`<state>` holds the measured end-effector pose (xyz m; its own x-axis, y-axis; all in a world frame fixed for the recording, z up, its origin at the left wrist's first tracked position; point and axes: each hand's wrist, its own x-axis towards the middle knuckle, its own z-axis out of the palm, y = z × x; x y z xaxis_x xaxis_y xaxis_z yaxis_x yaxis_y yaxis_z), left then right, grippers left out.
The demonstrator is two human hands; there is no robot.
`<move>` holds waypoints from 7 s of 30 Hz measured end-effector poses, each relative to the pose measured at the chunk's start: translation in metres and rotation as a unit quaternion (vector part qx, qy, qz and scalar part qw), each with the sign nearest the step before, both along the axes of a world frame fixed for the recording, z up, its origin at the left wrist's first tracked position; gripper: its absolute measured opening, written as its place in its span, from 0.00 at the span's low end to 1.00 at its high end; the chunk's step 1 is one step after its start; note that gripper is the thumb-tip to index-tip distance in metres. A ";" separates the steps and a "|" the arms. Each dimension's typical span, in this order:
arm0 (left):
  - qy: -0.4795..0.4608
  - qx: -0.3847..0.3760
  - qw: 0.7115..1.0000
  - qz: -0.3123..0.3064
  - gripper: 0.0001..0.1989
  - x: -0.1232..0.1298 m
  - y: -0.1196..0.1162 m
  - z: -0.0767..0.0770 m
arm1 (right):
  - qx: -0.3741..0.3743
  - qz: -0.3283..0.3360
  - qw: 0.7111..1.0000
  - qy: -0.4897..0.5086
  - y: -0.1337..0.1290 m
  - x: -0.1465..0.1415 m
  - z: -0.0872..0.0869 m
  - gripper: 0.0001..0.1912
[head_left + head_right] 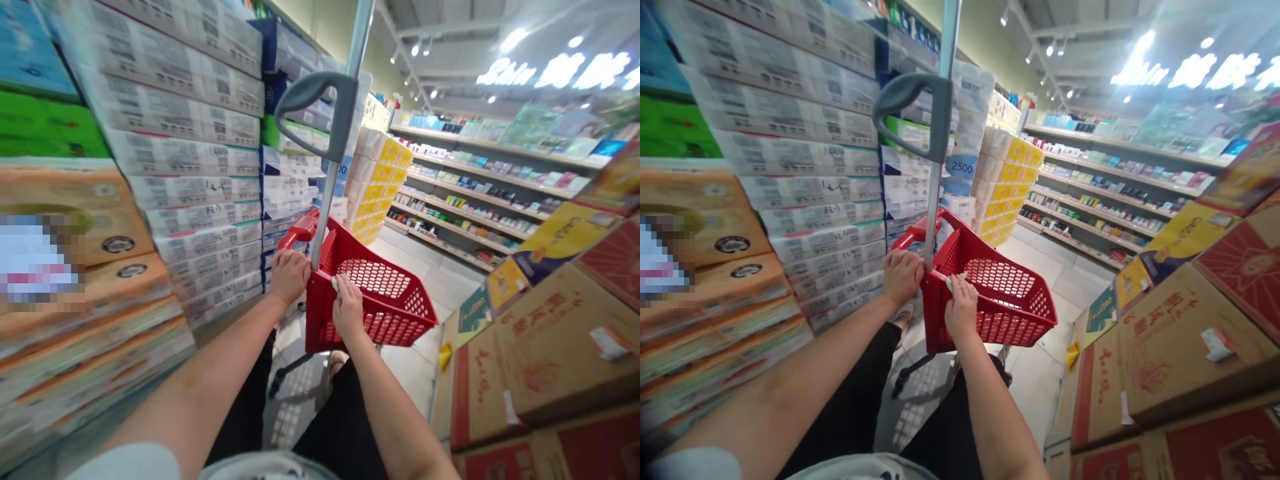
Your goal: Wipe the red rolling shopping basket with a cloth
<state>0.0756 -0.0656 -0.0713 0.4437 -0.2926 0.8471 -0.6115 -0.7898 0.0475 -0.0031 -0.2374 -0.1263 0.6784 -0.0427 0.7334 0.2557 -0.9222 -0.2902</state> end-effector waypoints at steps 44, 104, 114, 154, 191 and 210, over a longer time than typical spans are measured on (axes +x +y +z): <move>0.052 0.107 0.984 -0.130 0.11 -0.031 0.051 0.020 | -0.049 -0.060 0.993 -0.092 -0.030 -0.031 -0.039 0.24; 0.059 0.129 0.990 -0.016 0.13 0.035 0.014 0.034 | 0.050 0.097 0.994 0.010 0.022 0.055 0.024 0.23; 0.089 0.059 0.994 0.015 0.17 0.061 -0.007 0.033 | 0.019 -0.023 0.999 0.040 0.004 0.068 0.009 0.25; 0.042 0.044 0.998 0.021 0.15 0.025 -0.002 0.002 | 0.002 -0.076 0.992 0.099 -0.060 -0.001 -0.029 0.37; 0.067 0.218 0.972 -0.058 0.21 -0.011 -0.042 -0.022 | -0.026 -0.033 0.997 0.062 -0.056 0.000 -0.019 0.26; 0.081 0.189 0.978 -0.030 0.22 -0.016 -0.025 -0.018 | -0.017 -0.072 0.987 0.144 -0.002 0.007 0.008 0.22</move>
